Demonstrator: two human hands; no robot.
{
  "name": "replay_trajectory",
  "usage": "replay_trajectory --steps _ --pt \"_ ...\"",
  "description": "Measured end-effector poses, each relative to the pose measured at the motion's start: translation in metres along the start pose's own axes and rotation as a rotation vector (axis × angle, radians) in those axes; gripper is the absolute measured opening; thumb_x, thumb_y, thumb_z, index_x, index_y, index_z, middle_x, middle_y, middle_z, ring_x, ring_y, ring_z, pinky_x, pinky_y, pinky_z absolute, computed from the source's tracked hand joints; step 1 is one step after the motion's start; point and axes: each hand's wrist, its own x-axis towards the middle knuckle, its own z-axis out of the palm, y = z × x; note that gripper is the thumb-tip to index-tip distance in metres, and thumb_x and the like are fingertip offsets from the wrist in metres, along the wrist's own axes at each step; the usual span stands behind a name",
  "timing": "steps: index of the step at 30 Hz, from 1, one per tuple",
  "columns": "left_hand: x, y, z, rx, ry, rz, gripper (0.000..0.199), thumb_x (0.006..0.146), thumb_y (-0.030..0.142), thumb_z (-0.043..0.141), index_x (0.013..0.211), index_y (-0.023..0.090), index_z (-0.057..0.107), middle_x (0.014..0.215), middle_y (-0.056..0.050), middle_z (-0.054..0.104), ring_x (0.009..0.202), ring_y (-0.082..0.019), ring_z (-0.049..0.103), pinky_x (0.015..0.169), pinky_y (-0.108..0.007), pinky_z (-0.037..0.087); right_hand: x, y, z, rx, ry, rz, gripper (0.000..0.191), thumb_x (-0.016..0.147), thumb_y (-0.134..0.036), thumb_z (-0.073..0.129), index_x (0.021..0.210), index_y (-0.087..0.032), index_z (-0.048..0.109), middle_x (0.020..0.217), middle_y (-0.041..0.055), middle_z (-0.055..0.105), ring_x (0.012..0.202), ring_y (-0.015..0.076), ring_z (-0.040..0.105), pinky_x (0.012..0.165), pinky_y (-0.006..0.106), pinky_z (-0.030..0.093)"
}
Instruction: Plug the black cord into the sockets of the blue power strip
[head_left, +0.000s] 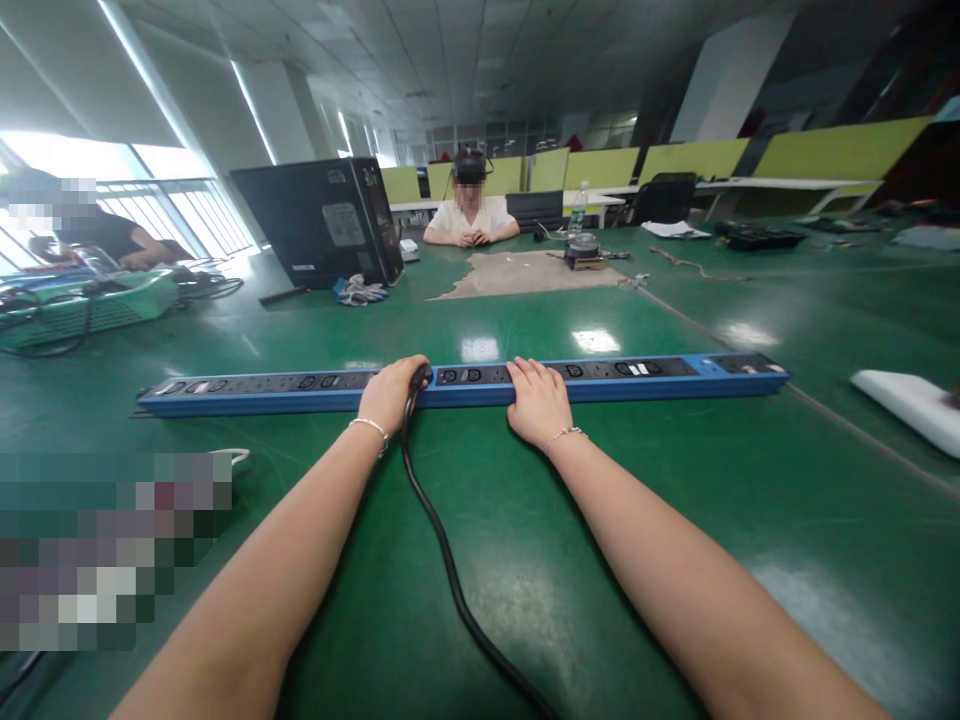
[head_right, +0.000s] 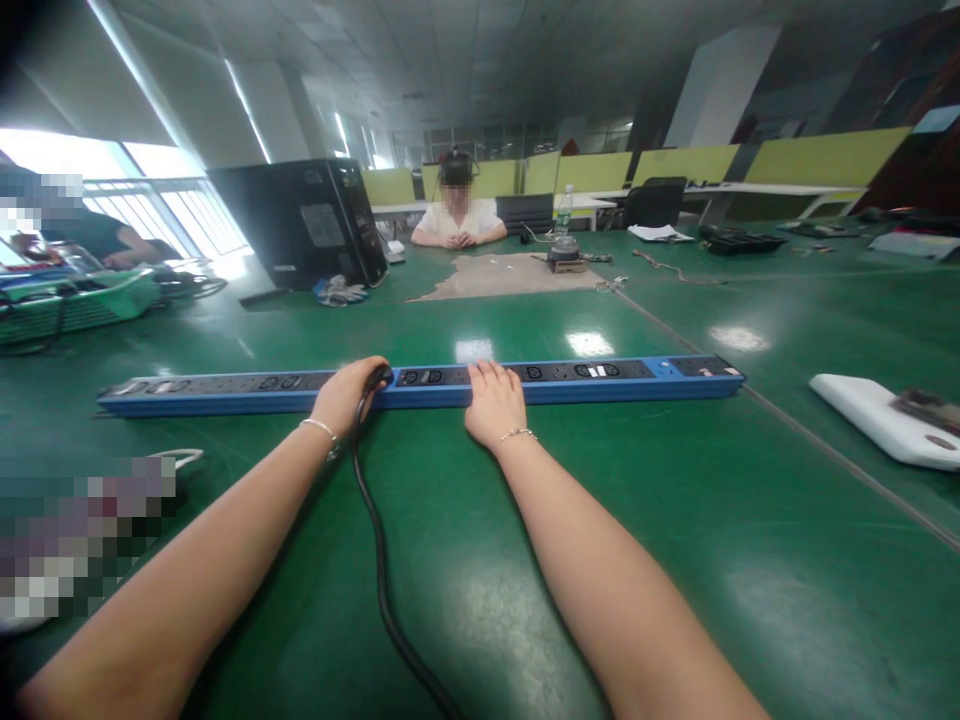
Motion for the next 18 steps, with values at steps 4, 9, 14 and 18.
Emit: replay_trajectory --steps 4,9,14,18 --pt "-0.004 0.005 -0.004 0.047 -0.007 0.010 0.033 0.091 0.033 0.040 0.119 0.024 0.052 0.116 -0.007 0.063 0.102 -0.021 0.060 0.088 -0.033 0.045 0.000 -0.001 0.000 0.004 0.006 0.008 0.058 0.075 -0.018 0.046 0.134 -0.012 0.046 0.141 0.0089 0.045 0.130 0.0239 0.035 0.108 0.041 0.020" --pt "-0.007 0.009 0.001 0.014 0.038 -0.015 0.036 0.090 0.039 0.041 0.122 0.026 0.051 0.120 -0.005 0.061 0.104 -0.021 0.059 0.085 -0.032 0.046 0.001 -0.003 0.001 0.005 0.016 0.023 0.059 0.075 -0.019 0.047 0.133 -0.013 0.046 0.141 0.0093 0.045 0.130 0.0240 0.034 0.108 0.042 0.020" --pt "-0.003 0.011 0.007 -0.092 0.155 -0.083 0.031 0.089 0.038 0.044 0.115 0.025 0.056 0.114 -0.004 0.064 0.100 -0.019 0.061 0.087 -0.031 0.046 0.000 -0.002 0.002 -0.007 0.022 0.012 0.059 0.075 -0.019 0.048 0.133 -0.012 0.046 0.141 0.0093 0.046 0.130 0.0239 0.035 0.108 0.041 0.019" --pt "-0.001 -0.007 -0.011 -0.207 0.477 -0.265 0.035 0.088 0.040 0.047 0.116 0.021 0.056 0.112 -0.005 0.065 0.101 -0.019 0.061 0.091 -0.030 0.044 0.000 -0.001 0.002 -0.014 0.022 0.007 0.060 0.075 -0.019 0.048 0.134 -0.012 0.046 0.141 0.0090 0.045 0.130 0.0240 0.035 0.108 0.041 0.020"
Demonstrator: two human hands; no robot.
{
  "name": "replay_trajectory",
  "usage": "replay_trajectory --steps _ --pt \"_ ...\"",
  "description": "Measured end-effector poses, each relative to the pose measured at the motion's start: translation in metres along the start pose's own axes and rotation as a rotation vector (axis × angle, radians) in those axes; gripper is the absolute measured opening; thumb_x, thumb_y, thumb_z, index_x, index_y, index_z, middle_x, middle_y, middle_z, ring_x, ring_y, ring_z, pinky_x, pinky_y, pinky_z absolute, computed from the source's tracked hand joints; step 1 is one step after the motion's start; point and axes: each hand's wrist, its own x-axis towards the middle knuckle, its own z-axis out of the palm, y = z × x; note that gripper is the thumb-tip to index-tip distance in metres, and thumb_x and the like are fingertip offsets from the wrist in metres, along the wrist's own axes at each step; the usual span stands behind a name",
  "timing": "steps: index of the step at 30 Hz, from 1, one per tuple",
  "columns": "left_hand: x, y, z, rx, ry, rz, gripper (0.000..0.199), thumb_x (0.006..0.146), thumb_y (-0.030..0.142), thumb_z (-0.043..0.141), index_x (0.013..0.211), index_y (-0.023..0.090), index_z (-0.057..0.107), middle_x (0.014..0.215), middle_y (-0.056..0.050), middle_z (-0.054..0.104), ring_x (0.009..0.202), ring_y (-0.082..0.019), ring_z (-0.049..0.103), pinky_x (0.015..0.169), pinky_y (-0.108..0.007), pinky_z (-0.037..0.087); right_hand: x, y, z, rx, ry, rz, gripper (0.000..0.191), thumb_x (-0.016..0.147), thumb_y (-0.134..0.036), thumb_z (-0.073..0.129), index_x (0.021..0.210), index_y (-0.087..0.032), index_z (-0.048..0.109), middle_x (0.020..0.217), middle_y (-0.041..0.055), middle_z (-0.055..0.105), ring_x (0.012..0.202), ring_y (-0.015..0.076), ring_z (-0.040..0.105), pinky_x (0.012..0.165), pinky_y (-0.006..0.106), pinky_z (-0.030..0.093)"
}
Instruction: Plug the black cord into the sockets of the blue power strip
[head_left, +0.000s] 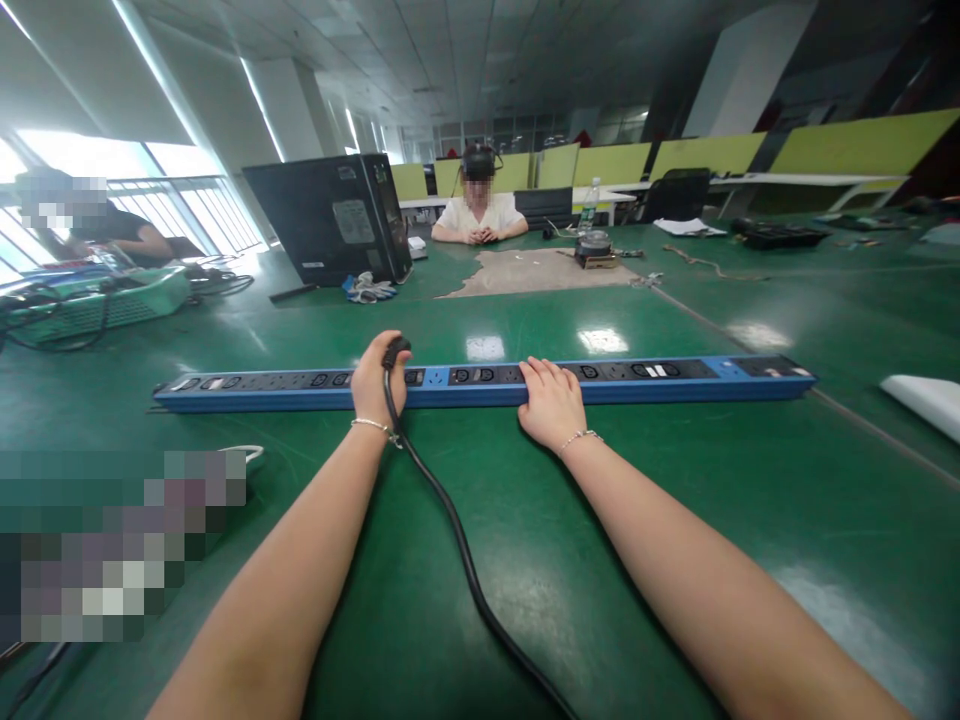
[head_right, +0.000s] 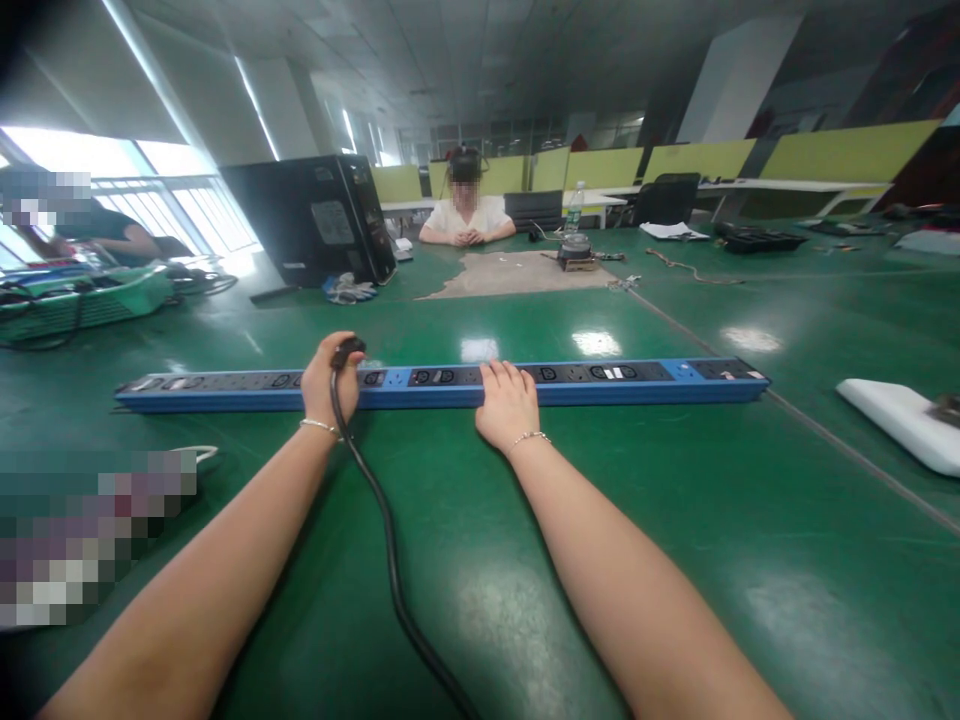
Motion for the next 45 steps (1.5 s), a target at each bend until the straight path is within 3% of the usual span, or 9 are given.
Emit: replay_trajectory --steps 6,11,20,26,32,37,41,43,45 --pt "0.008 -0.060 -0.039 0.059 -0.057 -0.169 0.035 0.081 0.038 0.054 0.112 0.023 0.060 0.105 -0.004 0.068 0.093 -0.020 0.063 0.086 -0.033 0.047 0.000 0.001 0.001 0.001 -0.002 -0.004 0.060 0.074 -0.019 0.048 0.133 -0.013 0.046 0.141 0.0089 0.045 0.130 0.0246 0.035 0.107 0.042 0.021" --pt "0.003 -0.086 -0.045 0.095 -0.177 -0.151 0.036 0.080 0.038 0.053 0.113 0.025 0.061 0.110 -0.004 0.067 0.097 -0.021 0.063 0.087 -0.033 0.047 0.001 0.002 0.001 -0.002 -0.001 0.000 0.061 0.073 -0.019 0.048 0.133 -0.013 0.046 0.141 0.0084 0.045 0.130 0.0248 0.035 0.107 0.042 0.021" --pt "0.000 -0.084 -0.037 0.145 -0.286 -0.048 0.038 0.083 0.043 0.050 0.114 0.025 0.062 0.109 -0.004 0.068 0.100 -0.023 0.063 0.090 -0.034 0.046 0.000 0.001 0.000 0.005 0.000 0.003 0.060 0.073 -0.018 0.048 0.133 -0.014 0.047 0.141 0.0079 0.046 0.129 0.0238 0.036 0.107 0.042 0.021" --pt "-0.001 -0.092 -0.034 0.166 -0.223 0.087 0.036 0.084 0.044 0.049 0.109 0.023 0.064 0.111 -0.005 0.068 0.109 -0.021 0.058 0.099 -0.032 0.040 0.000 0.002 0.001 -0.009 0.000 -0.010 0.060 0.074 -0.019 0.048 0.133 -0.013 0.047 0.141 0.0086 0.046 0.129 0.0244 0.036 0.106 0.042 0.022" --pt "-0.002 -0.079 -0.037 0.226 -0.263 -0.002 0.033 0.084 0.036 0.053 0.113 0.025 0.062 0.111 -0.004 0.069 0.102 -0.021 0.063 0.092 -0.031 0.044 0.001 0.004 0.000 -0.019 -0.021 -0.014 0.060 0.074 -0.019 0.047 0.133 -0.013 0.046 0.141 0.0095 0.046 0.129 0.0254 0.037 0.106 0.043 0.023" --pt "-0.003 -0.070 -0.036 0.251 -0.291 -0.091 0.033 0.083 0.032 0.055 0.116 0.027 0.061 0.110 -0.003 0.069 0.102 -0.021 0.063 0.097 -0.035 0.040 0.001 0.004 -0.001 -0.018 -0.023 -0.025 0.059 0.074 -0.019 0.047 0.133 -0.012 0.045 0.140 0.0099 0.046 0.129 0.0256 0.037 0.105 0.043 0.024" --pt "-0.003 -0.070 -0.036 0.141 -0.237 -0.166 0.030 0.081 0.030 0.058 0.110 0.025 0.063 0.104 -0.004 0.071 0.100 -0.022 0.063 0.099 -0.037 0.039 0.001 0.004 -0.001 -0.031 -0.009 -0.024 0.060 0.074 -0.020 0.047 0.133 -0.013 0.046 0.140 0.0098 0.046 0.129 0.0256 0.037 0.105 0.043 0.023" --pt "-0.001 -0.067 -0.037 0.045 -0.120 -0.198 0.029 0.081 0.032 0.057 0.108 0.023 0.064 0.102 -0.004 0.071 0.096 -0.020 0.064 0.095 -0.036 0.042 0.001 0.003 0.000 -0.036 -0.007 -0.022 0.060 0.073 -0.020 0.047 0.133 -0.013 0.046 0.140 0.0095 0.046 0.128 0.0255 0.037 0.105 0.043 0.023" --pt "0.003 -0.058 -0.038 -0.064 0.072 -0.211 0.032 0.083 0.036 0.054 0.111 0.021 0.062 0.102 -0.003 0.070 0.091 -0.018 0.064 0.087 -0.031 0.047 0.001 0.003 0.000 -0.036 -0.008 -0.021 0.060 0.073 -0.020 0.048 0.133 -0.013 0.046 0.140 0.0095 0.047 0.128 0.0254 0.037 0.105 0.042 0.023"
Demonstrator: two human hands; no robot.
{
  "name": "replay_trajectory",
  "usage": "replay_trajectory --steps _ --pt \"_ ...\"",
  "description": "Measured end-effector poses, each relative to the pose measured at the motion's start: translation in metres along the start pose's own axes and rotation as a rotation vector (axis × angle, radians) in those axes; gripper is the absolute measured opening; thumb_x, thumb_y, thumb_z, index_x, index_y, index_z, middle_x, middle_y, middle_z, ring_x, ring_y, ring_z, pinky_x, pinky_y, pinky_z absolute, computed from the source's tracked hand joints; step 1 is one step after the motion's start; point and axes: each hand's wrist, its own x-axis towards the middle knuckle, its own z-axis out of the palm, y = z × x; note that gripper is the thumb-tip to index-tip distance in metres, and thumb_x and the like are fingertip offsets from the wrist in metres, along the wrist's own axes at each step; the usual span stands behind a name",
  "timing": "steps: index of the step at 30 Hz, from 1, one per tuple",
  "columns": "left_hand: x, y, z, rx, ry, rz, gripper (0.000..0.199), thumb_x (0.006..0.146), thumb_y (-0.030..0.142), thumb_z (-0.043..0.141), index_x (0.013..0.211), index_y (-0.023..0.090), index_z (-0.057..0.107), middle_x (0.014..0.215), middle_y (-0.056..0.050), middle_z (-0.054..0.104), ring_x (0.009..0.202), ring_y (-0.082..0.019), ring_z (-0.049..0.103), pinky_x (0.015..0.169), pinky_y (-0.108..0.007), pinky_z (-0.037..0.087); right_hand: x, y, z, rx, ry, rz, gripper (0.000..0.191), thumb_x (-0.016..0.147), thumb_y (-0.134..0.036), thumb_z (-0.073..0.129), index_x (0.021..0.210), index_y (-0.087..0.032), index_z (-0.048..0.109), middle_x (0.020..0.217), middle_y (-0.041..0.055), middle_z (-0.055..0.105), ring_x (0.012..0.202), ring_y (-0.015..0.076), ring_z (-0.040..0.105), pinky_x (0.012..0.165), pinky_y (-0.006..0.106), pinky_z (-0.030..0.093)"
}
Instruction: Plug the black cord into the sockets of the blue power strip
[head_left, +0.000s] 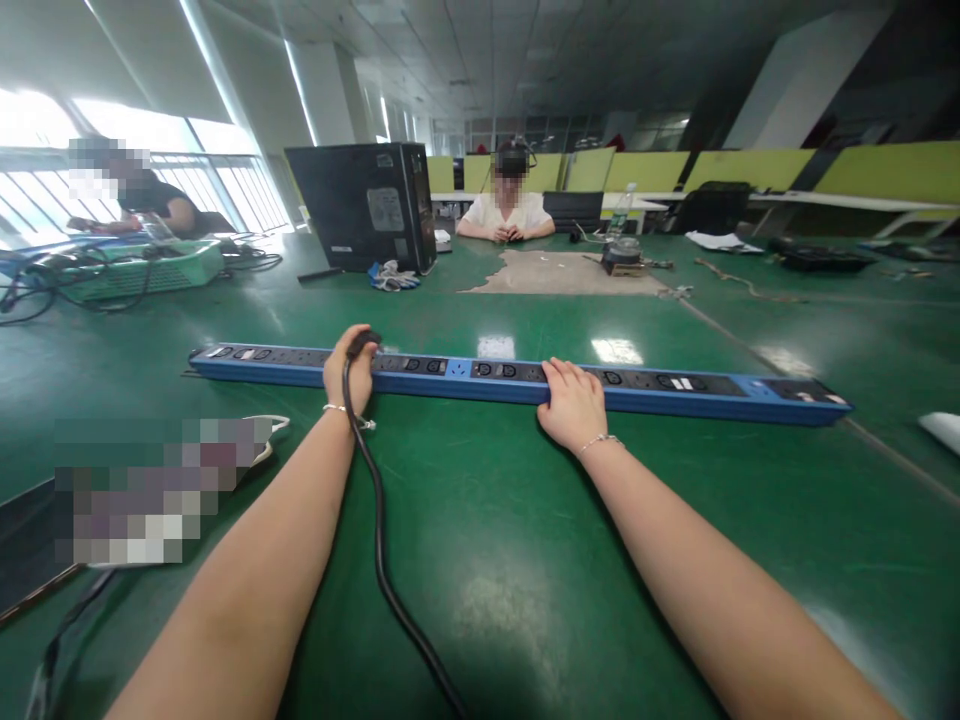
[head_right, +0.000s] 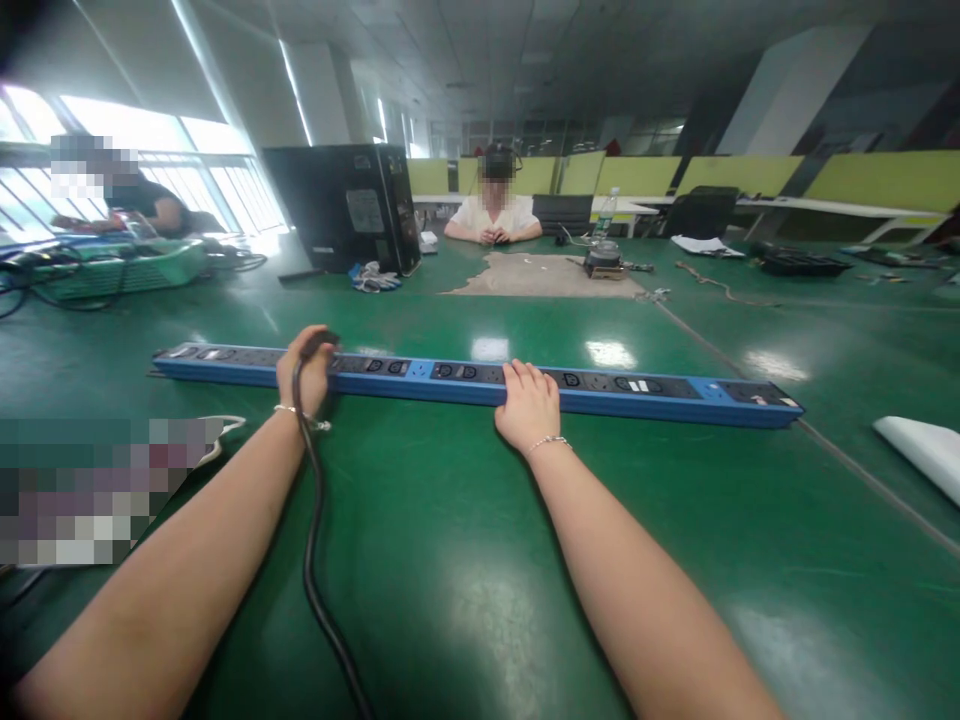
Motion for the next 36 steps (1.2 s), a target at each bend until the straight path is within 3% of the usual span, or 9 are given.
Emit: replay_trajectory --steps 2,7,11,16,24,32,36 --pt "-0.001 0.013 0.002 -0.064 0.061 0.047 0.034 0.083 0.038 0.054 0.111 0.022 0.062 0.103 -0.003 0.070 0.091 -0.018 0.063 0.085 -0.029 0.047 0.000 -0.001 0.000 0.003 0.001 0.000 0.060 0.073 -0.020 0.048 0.133 -0.013 0.046 0.140 0.0095 0.047 0.128 0.0252 0.037 0.105 0.042 0.023" --pt "-0.017 0.046 0.027 0.038 -0.243 0.174 0.033 0.083 0.038 0.056 0.113 0.027 0.062 0.107 -0.002 0.069 0.098 -0.020 0.063 0.089 -0.031 0.046 0.000 -0.001 -0.001 0.010 0.004 0.008 0.060 0.074 -0.020 0.049 0.133 -0.013 0.046 0.140 0.0092 0.046 0.128 0.0246 0.036 0.105 0.042 0.023" --pt "-0.028 0.059 0.046 0.091 -0.326 0.212 0.033 0.084 0.035 0.056 0.116 0.029 0.060 0.113 -0.002 0.068 0.104 -0.020 0.061 0.094 -0.032 0.044 0.000 -0.002 -0.002 0.018 0.003 0.010 0.059 0.074 -0.020 0.048 0.133 -0.013 0.047 0.140 0.0091 0.046 0.128 0.0247 0.037 0.106 0.042 0.022" --pt "-0.032 0.061 0.053 0.137 -0.387 0.232 0.034 0.087 0.032 0.052 0.120 0.027 0.058 0.116 -0.003 0.067 0.105 -0.020 0.061 0.093 -0.033 0.044 0.000 -0.003 -0.001 0.028 0.007 0.016 0.060 0.073 -0.020 0.048 0.132 -0.012 0.047 0.140 0.0092 0.046 0.128 0.0250 0.037 0.106 0.042 0.021" --pt "-0.033 0.063 0.053 0.216 -0.382 0.225 0.034 0.087 0.034 0.051 0.120 0.030 0.057 0.108 -0.003 0.069 0.099 -0.021 0.063 0.089 -0.033 0.043 0.000 -0.003 0.000 0.038 0.007 0.020 0.060 0.074 -0.020 0.048 0.133 -0.012 0.046 0.141 0.0098 0.046 0.129 0.0253 0.036 0.106 0.043 0.021" --pt "-0.040 0.056 0.060 0.319 -0.380 0.311 0.029 0.090 0.039 0.045 0.117 0.035 0.056 0.116 0.000 0.066 0.111 -0.020 0.056 0.105 -0.044 0.023 0.000 -0.003 0.001 0.035 0.006 0.022 0.060 0.074 -0.020 0.048 0.133 -0.012 0.046 0.141 0.0095 0.046 0.129 0.0250 0.035 0.107 0.043 0.021" --pt "-0.039 0.053 0.063 0.327 -0.391 0.328 0.030 0.090 0.038 0.044 0.118 0.036 0.055 0.114 0.001 0.067 0.108 -0.020 0.058 0.106 -0.046 0.021 0.000 -0.001 -0.002 0.043 -0.014 0.008 0.060 0.075 -0.018 0.047 0.134 -0.012 0.045 0.141 0.0093 0.045 0.130 0.0241 0.035 0.107 0.041 0.022"
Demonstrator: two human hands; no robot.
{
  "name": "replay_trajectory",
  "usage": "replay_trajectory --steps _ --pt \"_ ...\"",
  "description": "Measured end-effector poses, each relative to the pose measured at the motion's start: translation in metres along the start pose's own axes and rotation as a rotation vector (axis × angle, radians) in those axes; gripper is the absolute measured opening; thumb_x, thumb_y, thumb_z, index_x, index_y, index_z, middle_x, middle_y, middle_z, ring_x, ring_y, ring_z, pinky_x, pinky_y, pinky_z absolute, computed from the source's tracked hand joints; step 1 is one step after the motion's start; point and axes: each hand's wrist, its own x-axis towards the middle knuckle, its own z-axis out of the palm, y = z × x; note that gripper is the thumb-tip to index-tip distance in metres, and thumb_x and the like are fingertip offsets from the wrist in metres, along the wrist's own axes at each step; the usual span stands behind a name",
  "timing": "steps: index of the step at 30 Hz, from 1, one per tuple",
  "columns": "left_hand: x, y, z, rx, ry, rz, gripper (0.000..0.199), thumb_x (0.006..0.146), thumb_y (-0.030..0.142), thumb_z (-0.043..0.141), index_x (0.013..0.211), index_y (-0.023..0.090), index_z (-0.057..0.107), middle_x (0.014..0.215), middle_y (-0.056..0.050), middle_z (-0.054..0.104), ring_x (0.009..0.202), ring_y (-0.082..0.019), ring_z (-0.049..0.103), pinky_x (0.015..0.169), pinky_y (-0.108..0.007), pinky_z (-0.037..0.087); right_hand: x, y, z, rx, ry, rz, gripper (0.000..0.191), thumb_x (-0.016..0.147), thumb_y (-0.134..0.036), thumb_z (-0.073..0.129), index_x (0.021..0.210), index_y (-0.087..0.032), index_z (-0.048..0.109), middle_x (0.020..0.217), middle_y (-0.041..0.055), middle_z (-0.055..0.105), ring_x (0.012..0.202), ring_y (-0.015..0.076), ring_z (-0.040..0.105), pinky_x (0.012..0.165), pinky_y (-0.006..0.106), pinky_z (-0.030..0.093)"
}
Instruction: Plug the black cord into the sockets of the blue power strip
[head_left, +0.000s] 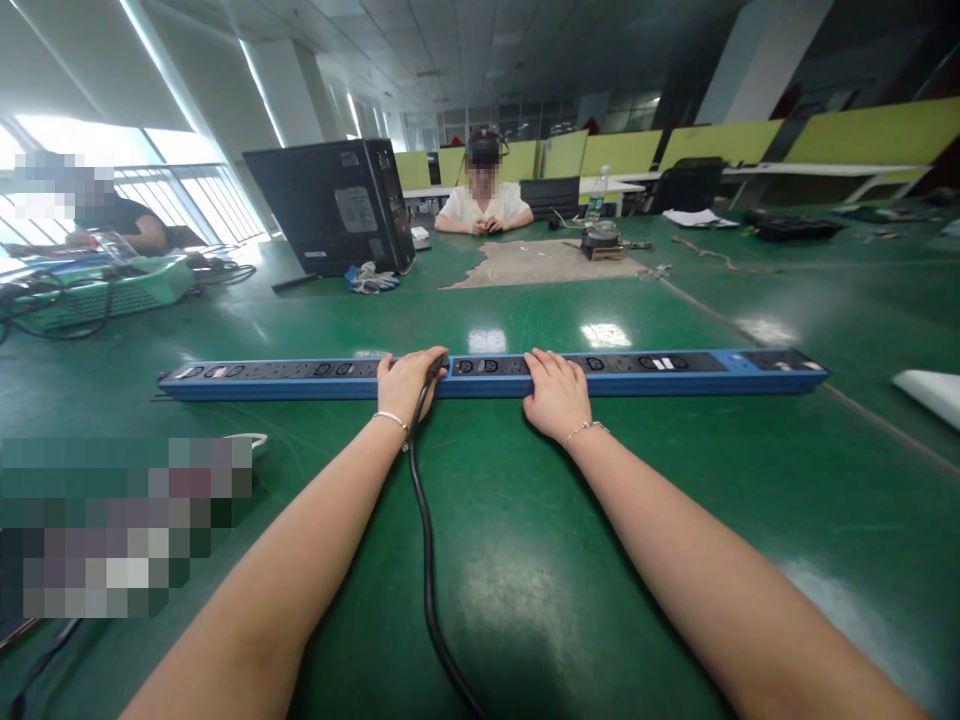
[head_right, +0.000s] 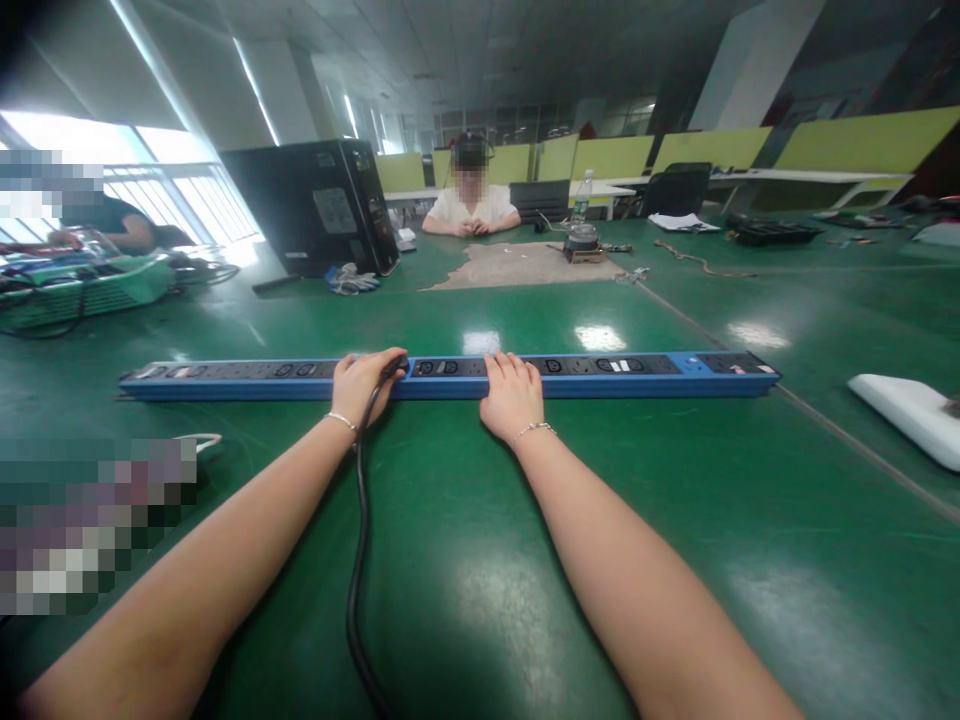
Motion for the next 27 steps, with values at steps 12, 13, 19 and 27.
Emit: replay_trajectory --steps 12,13,19,27 --pt "0.006 0.008 -0.017 -0.258 0.133 -0.113 0.031 0.087 0.029 0.048 0.115 0.025 0.058 0.108 -0.003 0.069 0.097 -0.020 0.063 0.088 -0.033 0.045 0.000 0.017 -0.001 -0.073 0.034 0.165 0.055 0.077 -0.016 0.043 0.132 -0.011 0.047 0.139 0.0116 0.047 0.130 0.0266 0.035 0.105 0.043 0.021" --pt "0.008 0.011 -0.020 -0.306 0.206 -0.153 0.032 0.087 0.030 0.047 0.117 0.024 0.057 0.109 -0.003 0.068 0.097 -0.019 0.063 0.087 -0.032 0.046 0.000 0.016 -0.001 -0.072 0.035 0.166 0.055 0.078 -0.016 0.043 0.132 -0.011 0.047 0.139 0.0118 0.047 0.130 0.0265 0.035 0.105 0.043 0.020" --pt "0.019 0.064 -0.022 -0.274 0.033 0.023 0.038 0.085 0.043 0.054 0.120 0.029 0.059 0.105 -0.003 0.070 0.095 -0.021 0.063 0.085 -0.030 0.047 0.000 0.016 -0.003 -0.062 0.028 0.165 0.055 0.078 -0.016 0.044 0.133 -0.011 0.047 0.139 0.0116 0.047 0.130 0.0264 0.035 0.105 0.042 0.020" --pt "0.036 0.109 0.003 -0.045 -0.178 0.033 0.036 0.085 0.041 0.052 0.119 0.032 0.060 0.103 -0.006 0.071 0.095 -0.025 0.064 0.082 -0.036 0.045 0.000 0.014 -0.004 -0.034 0.032 0.172 0.052 0.081 -0.018 0.040 0.133 -0.010 0.048 0.139 0.0120 0.047 0.130 0.0263 0.034 0.106 0.043 0.019"
